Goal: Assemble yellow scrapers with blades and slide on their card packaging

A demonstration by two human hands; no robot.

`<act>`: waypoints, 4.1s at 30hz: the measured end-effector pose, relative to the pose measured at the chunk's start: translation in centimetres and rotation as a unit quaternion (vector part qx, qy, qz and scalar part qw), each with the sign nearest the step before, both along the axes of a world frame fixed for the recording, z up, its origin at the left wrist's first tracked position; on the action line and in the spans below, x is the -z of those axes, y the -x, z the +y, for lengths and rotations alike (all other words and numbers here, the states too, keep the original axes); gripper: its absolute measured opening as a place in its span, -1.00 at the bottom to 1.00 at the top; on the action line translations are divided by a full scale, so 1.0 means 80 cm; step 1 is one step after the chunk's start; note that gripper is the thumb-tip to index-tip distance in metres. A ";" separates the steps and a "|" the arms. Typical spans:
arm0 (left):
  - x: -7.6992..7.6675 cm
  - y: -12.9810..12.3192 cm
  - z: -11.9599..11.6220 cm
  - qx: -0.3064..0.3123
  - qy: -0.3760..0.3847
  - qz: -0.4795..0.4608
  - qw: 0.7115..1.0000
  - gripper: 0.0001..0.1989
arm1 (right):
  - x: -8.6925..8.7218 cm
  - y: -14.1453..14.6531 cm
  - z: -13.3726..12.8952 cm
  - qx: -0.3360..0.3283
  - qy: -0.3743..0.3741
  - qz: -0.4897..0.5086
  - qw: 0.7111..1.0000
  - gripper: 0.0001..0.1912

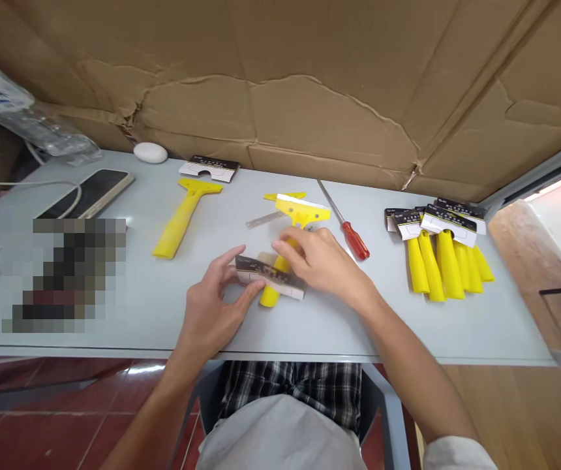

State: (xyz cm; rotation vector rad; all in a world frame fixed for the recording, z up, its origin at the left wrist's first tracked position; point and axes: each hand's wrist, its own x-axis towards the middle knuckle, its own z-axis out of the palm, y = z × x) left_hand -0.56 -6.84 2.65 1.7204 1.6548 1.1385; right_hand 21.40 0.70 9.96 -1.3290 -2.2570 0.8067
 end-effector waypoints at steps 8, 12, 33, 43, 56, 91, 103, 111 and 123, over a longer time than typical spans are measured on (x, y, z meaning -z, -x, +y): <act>-0.001 -0.009 0.001 -0.021 -0.054 0.055 0.997 -0.28 | 0.003 0.001 0.002 -0.013 0.066 -0.022 0.997 -0.46; -0.008 -0.016 0.003 0.006 -0.091 0.085 0.992 -0.28 | 0.011 -0.004 0.010 -0.026 0.066 -0.028 0.997 -0.39; -0.004 -0.049 -0.028 0.033 -0.139 0.274 0.951 -0.81 | 0.013 -0.037 0.007 -0.009 0.105 -0.105 0.989 -0.67; -0.010 -0.051 -0.015 0.013 -0.136 0.300 0.944 -0.66 | 0.006 -0.036 0.004 -0.009 0.003 -0.050 0.999 -0.73; -0.026 -0.032 0.002 -0.021 -0.234 0.174 0.956 -0.85 | 0.010 -0.009 -0.019 -0.103 -0.173 -0.188 0.961 -0.76; -0.013 -0.040 0.020 -0.066 -0.263 0.155 0.950 -0.88 | 0.049 0.008 -0.009 -0.023 -0.306 -0.155 0.939 -0.71; -0.016 -0.037 0.018 -0.048 -0.183 0.115 0.975 -0.86 | 0.024 -0.024 -0.010 0.132 0.170 0.084 0.973 -0.50; -0.021 -0.032 0.016 -0.047 -0.184 0.085 0.978 -0.87 | 0.034 -0.006 -0.003 0.180 0.406 0.358 0.821 -0.61; -0.020 -0.033 0.013 -0.067 -0.238 0.069 0.967 -0.96 | 0.036 0.019 -0.013 0.216 0.464 0.405 0.757 -0.80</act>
